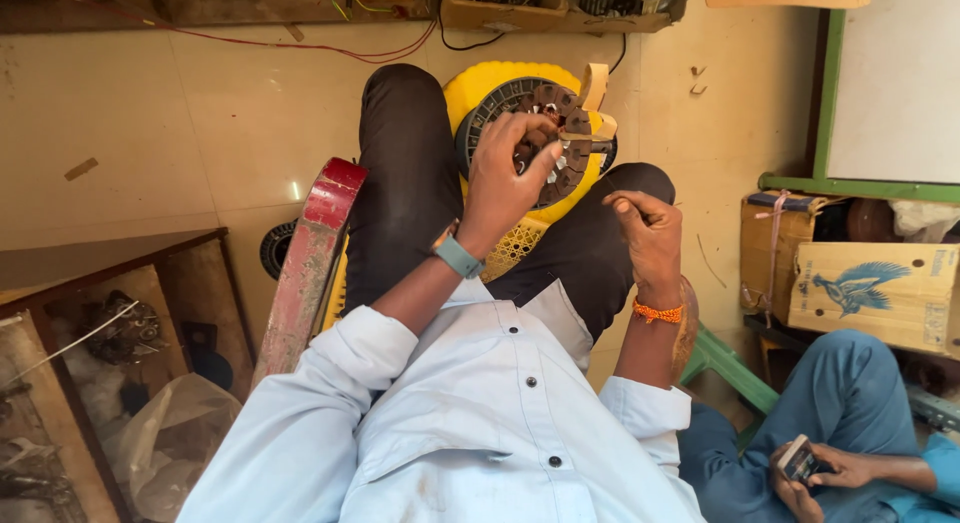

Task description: The person sits in a chair with an electric motor stator on their lap and inserts thin wooden wedges into the stator slots by hand, pressing each wedge into place and working around the stator slot by slot.

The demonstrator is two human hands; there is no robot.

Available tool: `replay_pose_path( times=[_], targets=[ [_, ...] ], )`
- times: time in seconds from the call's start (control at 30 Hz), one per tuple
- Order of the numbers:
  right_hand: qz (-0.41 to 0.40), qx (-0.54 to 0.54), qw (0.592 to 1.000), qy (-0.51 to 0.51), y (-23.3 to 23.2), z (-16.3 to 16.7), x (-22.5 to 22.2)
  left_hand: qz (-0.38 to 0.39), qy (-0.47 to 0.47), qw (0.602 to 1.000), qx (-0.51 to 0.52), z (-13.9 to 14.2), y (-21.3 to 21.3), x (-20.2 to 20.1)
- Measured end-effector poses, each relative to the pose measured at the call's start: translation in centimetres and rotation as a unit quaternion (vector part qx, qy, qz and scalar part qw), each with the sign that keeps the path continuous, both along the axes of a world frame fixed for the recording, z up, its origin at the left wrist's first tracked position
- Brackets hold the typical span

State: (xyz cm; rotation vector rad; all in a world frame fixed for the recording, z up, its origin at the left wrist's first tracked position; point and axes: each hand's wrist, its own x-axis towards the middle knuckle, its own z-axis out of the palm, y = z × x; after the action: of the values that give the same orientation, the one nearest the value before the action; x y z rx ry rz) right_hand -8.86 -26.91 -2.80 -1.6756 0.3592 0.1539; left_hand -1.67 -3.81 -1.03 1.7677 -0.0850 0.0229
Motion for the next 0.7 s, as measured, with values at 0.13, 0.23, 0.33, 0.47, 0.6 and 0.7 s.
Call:
replay_pose_path(
  times=[0.13,0.23,0.33,0.47,0.6,0.7],
  targets=[
    [-0.017,-0.013,1.000,-0.011,0.0,0.1,-0.2,0.016,-0.074,0.994,0.077,1.8,0.0,-1.6],
    [-0.021,0.008,1.000,-0.007,0.1,0.8,-0.3,0.021,-0.126,0.984,0.127,2.5,-0.4,-1.2],
    [-0.013,0.038,0.999,0.003,-0.1,1.8,-1.0,0.004,-0.122,0.980,0.158,2.3,-1.7,-1.3],
    [0.000,0.076,0.997,-0.008,0.5,2.3,-2.1,-0.032,-0.066,0.991,0.115,0.7,-2.9,-2.0],
    [0.030,0.126,0.992,-0.008,0.6,2.2,-2.8,-0.100,-0.011,0.995,0.022,-0.7,-1.2,-1.5],
    [0.043,0.110,0.993,0.011,0.2,2.0,-3.0,-0.126,-0.034,0.990,0.059,-1.1,0.8,-1.4]
  ],
)
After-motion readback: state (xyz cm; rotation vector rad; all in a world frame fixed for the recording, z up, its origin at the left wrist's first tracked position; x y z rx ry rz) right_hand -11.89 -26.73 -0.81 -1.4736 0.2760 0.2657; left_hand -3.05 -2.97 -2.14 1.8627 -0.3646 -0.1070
